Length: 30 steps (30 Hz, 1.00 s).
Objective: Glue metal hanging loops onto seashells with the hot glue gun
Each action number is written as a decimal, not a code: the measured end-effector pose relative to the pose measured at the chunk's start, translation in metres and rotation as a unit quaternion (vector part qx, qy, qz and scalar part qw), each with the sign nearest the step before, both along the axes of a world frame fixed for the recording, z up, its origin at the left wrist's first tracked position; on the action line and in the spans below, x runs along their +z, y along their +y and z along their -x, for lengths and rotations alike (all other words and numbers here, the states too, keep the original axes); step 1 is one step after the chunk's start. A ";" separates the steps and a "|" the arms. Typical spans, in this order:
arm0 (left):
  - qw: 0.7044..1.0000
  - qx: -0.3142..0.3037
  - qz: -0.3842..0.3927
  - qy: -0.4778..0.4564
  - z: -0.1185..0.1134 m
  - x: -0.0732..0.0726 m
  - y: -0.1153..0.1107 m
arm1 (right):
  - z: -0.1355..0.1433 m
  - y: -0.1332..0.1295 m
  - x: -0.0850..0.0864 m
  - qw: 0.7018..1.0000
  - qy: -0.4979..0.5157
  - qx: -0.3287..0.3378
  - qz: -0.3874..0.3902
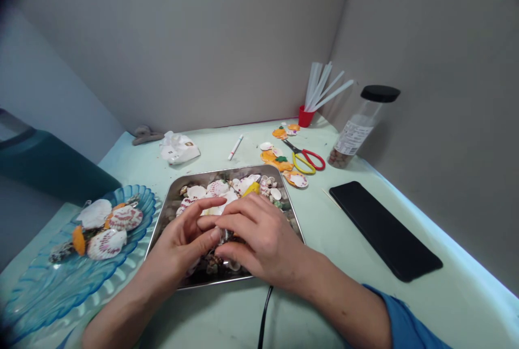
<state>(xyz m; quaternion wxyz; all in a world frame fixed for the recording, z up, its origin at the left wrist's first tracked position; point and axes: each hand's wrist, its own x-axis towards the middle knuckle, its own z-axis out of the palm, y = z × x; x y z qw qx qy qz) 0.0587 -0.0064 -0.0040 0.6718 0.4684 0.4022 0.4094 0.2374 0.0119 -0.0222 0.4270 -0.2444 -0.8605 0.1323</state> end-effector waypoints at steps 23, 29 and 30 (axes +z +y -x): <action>1.000 0.016 0.010 0.023 -0.001 0.000 0.000 | 0.000 0.000 0.000 1.000 -0.008 -0.017 0.000; 1.000 0.019 0.014 0.019 -0.002 0.001 0.001 | 0.001 0.001 0.000 1.000 -0.005 -0.014 -0.011; 1.000 0.019 0.013 0.020 -0.002 0.001 0.001 | 0.001 0.000 0.000 1.000 -0.005 -0.013 -0.009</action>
